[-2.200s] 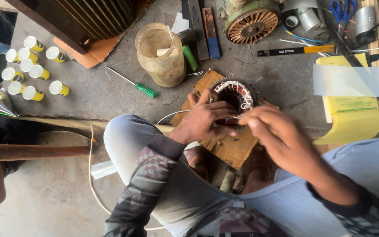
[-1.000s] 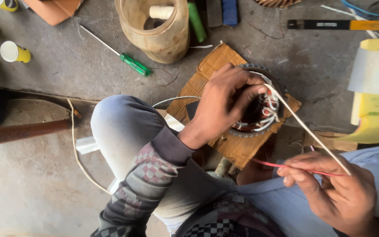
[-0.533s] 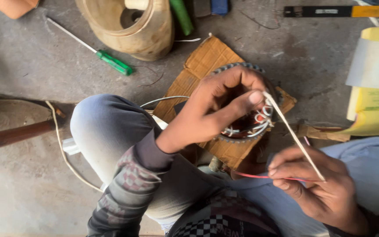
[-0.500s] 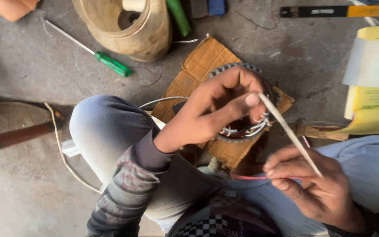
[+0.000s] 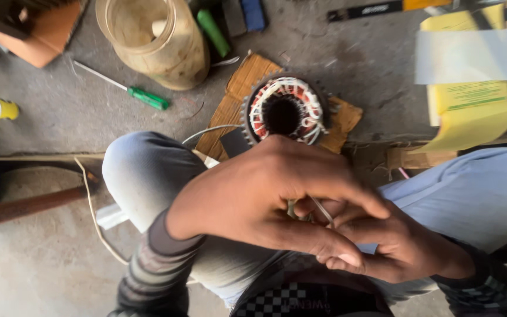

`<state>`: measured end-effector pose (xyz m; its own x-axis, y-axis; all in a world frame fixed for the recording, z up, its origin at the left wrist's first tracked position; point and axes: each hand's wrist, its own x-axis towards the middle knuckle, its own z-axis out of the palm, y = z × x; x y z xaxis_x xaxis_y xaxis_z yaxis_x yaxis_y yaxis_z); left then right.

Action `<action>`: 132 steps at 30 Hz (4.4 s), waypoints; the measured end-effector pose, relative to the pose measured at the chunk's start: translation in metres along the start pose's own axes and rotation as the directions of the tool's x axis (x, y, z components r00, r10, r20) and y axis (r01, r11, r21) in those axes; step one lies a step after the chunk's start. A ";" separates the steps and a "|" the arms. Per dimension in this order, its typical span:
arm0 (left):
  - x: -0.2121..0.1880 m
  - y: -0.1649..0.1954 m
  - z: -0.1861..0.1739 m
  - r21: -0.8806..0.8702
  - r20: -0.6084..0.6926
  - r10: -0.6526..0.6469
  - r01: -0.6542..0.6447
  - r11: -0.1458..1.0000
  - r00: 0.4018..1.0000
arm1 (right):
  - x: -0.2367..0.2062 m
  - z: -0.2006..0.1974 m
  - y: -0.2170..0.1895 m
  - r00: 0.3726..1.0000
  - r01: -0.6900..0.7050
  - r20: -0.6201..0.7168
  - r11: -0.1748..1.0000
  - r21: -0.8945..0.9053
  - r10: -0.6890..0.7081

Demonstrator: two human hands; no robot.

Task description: The person sits on the floor and laces the copper windings of an electric motor stator, pulling a white cord tight around the winding slots and knotting it to secure the coils. They repeatedly thread, tension and tie the cord around different points of the stator.

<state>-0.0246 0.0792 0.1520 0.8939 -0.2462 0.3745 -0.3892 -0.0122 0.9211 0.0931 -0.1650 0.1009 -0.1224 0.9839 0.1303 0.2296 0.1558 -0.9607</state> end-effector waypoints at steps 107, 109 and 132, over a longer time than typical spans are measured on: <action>0.016 -0.141 -0.068 0.778 -0.346 0.087 0.234 0.583 0.934 | 0.026 0.001 0.063 0.640 -0.373 -0.715 0.927 0.030 0.281; 0.015 -0.140 -0.066 0.769 -0.351 0.101 0.226 0.598 0.931 | 0.027 0.003 0.065 0.661 -0.316 -0.705 0.948 0.050 0.257; 0.019 -0.142 -0.068 0.806 -0.359 0.163 0.217 0.551 0.919 | 0.015 0.003 0.064 0.575 -0.421 -0.726 0.898 0.131 0.376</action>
<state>0.0625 0.1419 0.0355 0.8376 0.1198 0.5330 -0.1993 -0.8414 0.5023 0.1031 -0.1401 0.0411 0.7172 0.6884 -0.1082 0.1311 -0.2858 -0.9493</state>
